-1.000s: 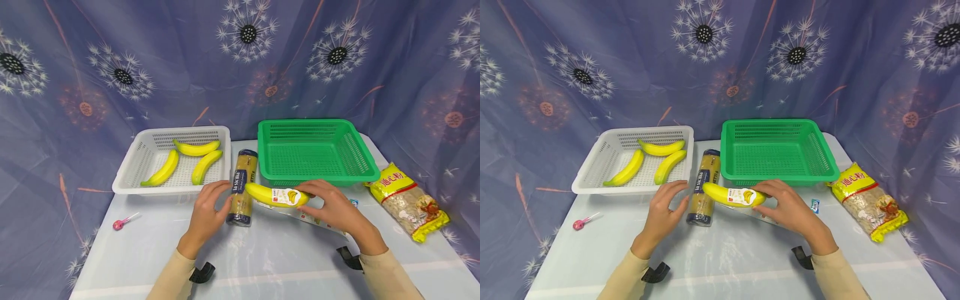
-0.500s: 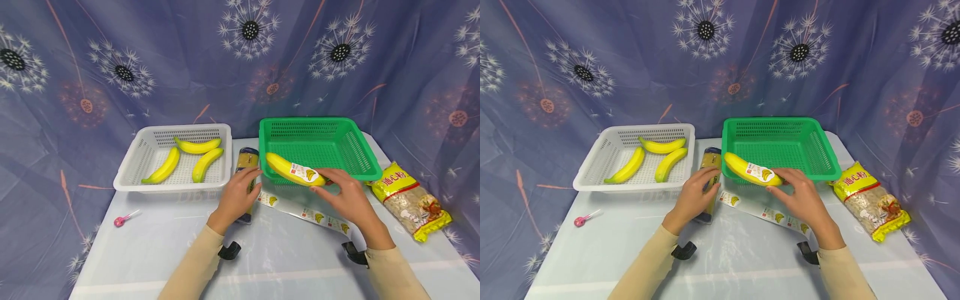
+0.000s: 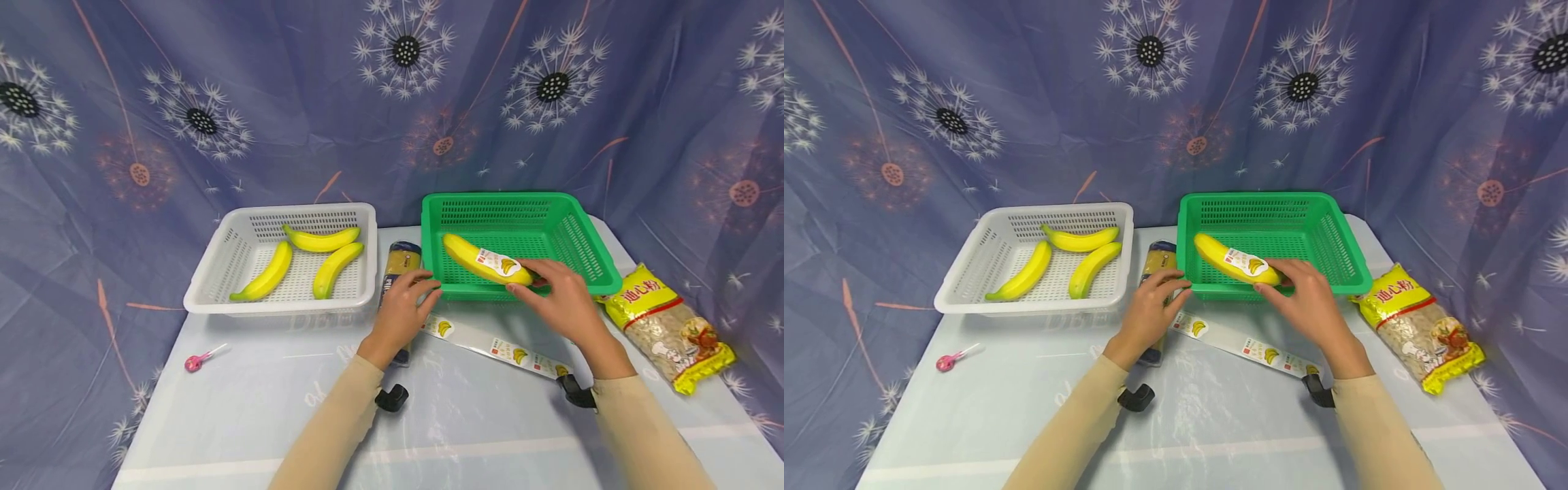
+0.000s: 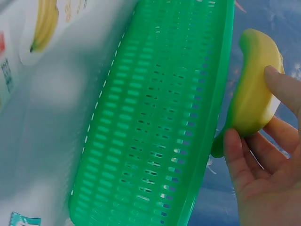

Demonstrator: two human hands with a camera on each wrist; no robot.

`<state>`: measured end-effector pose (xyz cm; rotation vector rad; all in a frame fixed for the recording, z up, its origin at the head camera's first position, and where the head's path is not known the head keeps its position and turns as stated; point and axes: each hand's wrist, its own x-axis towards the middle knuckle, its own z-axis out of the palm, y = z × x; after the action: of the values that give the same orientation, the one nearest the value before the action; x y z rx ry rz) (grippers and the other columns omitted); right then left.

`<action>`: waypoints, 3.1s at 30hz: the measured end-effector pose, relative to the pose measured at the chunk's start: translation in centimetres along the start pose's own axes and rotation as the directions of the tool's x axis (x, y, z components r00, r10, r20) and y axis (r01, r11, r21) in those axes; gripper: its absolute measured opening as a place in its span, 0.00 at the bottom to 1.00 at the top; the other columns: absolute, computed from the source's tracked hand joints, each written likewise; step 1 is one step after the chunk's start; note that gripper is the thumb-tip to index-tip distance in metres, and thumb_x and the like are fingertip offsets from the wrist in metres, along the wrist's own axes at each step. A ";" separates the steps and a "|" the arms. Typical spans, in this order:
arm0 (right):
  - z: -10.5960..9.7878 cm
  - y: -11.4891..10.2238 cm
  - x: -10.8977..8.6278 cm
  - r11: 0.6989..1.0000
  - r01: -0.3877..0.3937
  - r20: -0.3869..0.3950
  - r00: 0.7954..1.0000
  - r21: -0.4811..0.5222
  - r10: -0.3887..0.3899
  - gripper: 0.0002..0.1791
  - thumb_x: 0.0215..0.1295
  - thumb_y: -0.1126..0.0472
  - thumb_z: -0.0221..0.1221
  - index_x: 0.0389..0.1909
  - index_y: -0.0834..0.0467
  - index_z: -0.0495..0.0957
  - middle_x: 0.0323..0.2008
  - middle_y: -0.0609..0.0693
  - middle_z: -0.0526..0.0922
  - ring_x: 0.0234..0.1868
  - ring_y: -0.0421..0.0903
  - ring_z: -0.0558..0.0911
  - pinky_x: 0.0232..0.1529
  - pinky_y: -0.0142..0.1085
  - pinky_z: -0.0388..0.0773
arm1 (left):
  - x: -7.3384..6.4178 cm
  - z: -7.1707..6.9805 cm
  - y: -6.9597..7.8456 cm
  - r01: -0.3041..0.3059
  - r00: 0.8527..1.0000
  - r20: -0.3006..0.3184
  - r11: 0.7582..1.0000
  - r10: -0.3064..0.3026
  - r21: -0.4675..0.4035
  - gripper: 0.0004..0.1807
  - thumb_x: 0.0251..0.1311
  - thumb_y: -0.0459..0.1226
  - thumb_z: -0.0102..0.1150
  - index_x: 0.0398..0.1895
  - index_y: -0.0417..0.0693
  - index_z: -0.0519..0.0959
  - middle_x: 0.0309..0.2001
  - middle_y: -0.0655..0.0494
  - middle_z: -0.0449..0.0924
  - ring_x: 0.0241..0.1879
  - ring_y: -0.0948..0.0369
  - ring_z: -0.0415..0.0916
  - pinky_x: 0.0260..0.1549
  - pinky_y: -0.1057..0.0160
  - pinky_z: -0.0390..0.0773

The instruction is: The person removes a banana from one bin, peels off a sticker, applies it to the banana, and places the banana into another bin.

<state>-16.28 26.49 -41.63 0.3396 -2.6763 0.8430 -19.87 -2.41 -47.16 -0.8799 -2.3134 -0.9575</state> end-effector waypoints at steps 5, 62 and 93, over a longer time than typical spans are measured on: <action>-0.1 0.7 1.5 0.999 -0.025 0.073 0.997 -0.020 0.026 0.30 0.59 0.44 0.65 0.59 0.56 0.76 0.52 0.56 0.79 0.40 0.51 0.81 0.39 0.48 0.75 | 0.1 0.4 0.0 0.009 0.999 -0.037 1.000 -0.010 -0.013 0.10 0.60 0.39 0.65 0.42 0.45 0.85 0.50 0.51 0.78 0.52 0.58 0.74 0.52 0.67 0.72; 2.5 3.3 17.0 0.919 0.174 0.574 0.816 -0.353 0.065 0.21 0.54 0.64 0.69 0.50 0.63 0.80 0.44 0.57 0.81 0.45 0.57 0.77 0.44 0.50 0.75 | -1.1 1.5 -0.7 0.061 0.986 -0.144 0.985 -0.085 -0.160 0.09 0.59 0.38 0.66 0.42 0.47 0.85 0.51 0.55 0.76 0.49 0.61 0.75 0.30 0.66 0.80; 4.9 4.4 16.8 0.891 0.094 0.610 0.761 -0.444 0.224 0.06 0.68 0.66 0.53 0.35 0.61 0.79 0.31 0.58 0.76 0.30 0.53 0.70 0.28 0.45 0.64 | -1.3 2.3 -0.1 0.048 0.990 -0.123 0.985 -0.069 -0.168 0.09 0.62 0.40 0.63 0.44 0.49 0.84 0.51 0.54 0.76 0.38 0.62 0.78 0.35 0.76 0.75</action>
<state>-34.26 24.93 -41.62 0.4910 -3.4321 0.0587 -19.49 -1.24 -49.44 -0.7931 -2.1860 -1.2090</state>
